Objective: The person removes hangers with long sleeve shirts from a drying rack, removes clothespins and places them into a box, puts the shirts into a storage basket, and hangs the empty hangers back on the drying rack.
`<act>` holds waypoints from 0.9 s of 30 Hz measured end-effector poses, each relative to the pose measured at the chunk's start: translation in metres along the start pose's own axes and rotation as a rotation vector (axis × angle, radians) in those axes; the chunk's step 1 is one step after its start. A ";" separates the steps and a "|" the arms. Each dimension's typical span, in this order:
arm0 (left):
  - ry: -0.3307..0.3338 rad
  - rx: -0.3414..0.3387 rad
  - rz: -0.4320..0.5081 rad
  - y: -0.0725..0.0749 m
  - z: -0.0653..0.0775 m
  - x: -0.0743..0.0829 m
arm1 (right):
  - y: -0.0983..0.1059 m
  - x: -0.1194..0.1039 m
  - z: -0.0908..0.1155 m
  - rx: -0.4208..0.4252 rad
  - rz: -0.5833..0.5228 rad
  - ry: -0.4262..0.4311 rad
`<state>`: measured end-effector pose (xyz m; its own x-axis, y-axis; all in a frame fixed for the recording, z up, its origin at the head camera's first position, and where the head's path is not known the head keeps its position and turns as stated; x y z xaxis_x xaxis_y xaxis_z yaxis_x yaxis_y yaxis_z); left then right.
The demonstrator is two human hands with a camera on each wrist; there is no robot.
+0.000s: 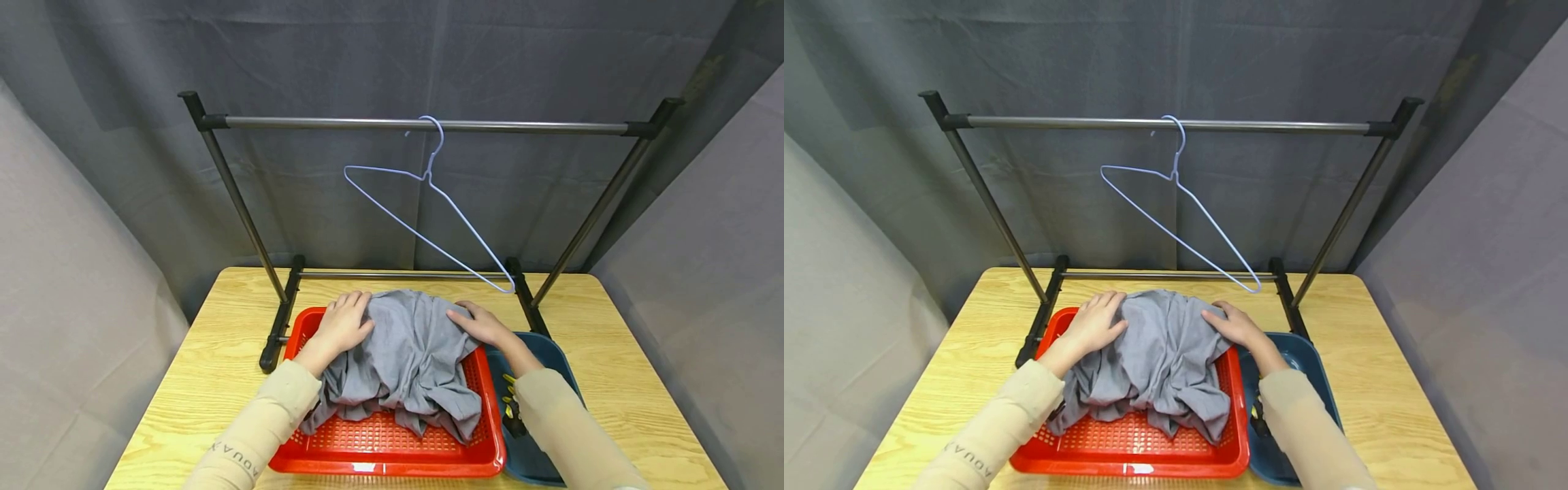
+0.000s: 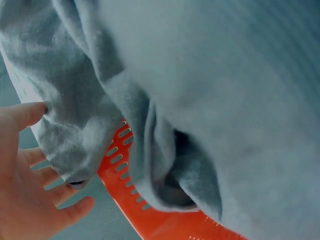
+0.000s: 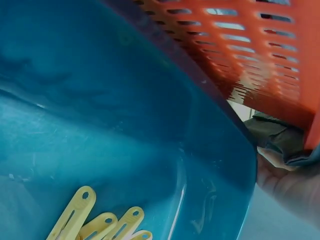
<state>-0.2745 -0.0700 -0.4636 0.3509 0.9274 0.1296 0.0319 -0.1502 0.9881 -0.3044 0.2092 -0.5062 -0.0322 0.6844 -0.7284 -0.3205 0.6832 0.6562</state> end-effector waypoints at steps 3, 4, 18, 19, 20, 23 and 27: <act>0.003 -0.003 -0.001 -0.001 0.000 0.000 | -0.002 0.001 -0.002 -0.007 -0.034 -0.012; 0.004 -0.003 -0.001 -0.001 0.000 0.000 | -0.002 0.001 -0.003 -0.008 -0.048 -0.016; -0.005 0.035 0.011 -0.001 0.000 0.002 | 0.005 -0.002 0.000 0.209 -0.072 0.132; -0.010 0.045 0.013 0.000 0.000 0.002 | 0.006 -0.003 0.001 0.244 -0.067 0.161; -0.016 0.055 0.016 0.000 0.000 0.003 | 0.007 -0.004 0.001 0.278 -0.058 0.187; -0.040 0.092 0.025 0.001 -0.001 0.004 | 0.008 -0.006 0.003 0.363 -0.060 0.240; -0.074 0.138 0.042 0.003 -0.001 0.006 | 0.009 -0.008 0.006 0.449 -0.057 0.277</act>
<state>-0.2732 -0.0643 -0.4601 0.4222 0.8924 0.1596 0.1417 -0.2388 0.9607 -0.3018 0.2115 -0.4934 -0.2951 0.5914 -0.7504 0.1059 0.8008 0.5895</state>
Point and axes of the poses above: each hand's wrist, its own z-axis away from the middle knuckle, its own y-axis out of the back of the hand, x = y × z, the point moved 4 cm from there along -z, towards the middle knuckle, and after that the axes turned 5 degrees about -z, right-handed, at the moved point
